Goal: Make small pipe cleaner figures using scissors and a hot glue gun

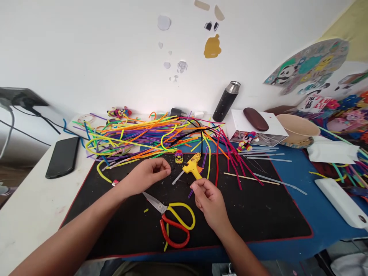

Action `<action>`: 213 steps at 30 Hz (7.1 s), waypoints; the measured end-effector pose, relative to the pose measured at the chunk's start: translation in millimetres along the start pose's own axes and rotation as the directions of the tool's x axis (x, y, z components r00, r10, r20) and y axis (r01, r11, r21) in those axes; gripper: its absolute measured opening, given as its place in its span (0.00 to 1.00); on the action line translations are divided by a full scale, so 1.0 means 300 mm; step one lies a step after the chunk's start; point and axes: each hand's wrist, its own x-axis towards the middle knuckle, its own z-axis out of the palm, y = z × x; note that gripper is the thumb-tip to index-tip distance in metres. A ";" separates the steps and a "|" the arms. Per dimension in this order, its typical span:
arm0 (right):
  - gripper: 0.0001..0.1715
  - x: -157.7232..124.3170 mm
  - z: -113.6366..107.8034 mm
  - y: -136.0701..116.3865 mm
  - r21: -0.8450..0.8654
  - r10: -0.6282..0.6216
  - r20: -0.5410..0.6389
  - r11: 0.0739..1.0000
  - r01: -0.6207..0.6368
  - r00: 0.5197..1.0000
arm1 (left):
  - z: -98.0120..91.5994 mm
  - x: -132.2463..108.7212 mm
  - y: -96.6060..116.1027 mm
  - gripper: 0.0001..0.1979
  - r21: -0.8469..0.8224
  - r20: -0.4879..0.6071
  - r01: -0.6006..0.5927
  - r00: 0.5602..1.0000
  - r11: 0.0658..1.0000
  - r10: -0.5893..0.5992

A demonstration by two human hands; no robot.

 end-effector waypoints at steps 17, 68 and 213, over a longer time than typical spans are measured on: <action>0.25 -0.041 -0.037 0.023 -0.012 -0.011 -0.035 1.000 0.010 0.999 | 0.106 -0.087 -0.079 0.09 0.681 -0.117 0.047 0.992 0.731 0.046; 0.16 0.064 -0.126 -0.089 -0.879 -0.288 0.130 0.409 0.245 0.949 | -0.037 0.031 -0.031 0.29 0.480 -0.267 -0.289 0.851 0.828 0.452; 0.37 0.224 0.182 -0.049 0.122 -0.136 0.226 0.986 0.110 0.965 | -0.155 -0.010 -0.045 0.47 0.847 -0.233 -0.250 0.618 0.469 0.751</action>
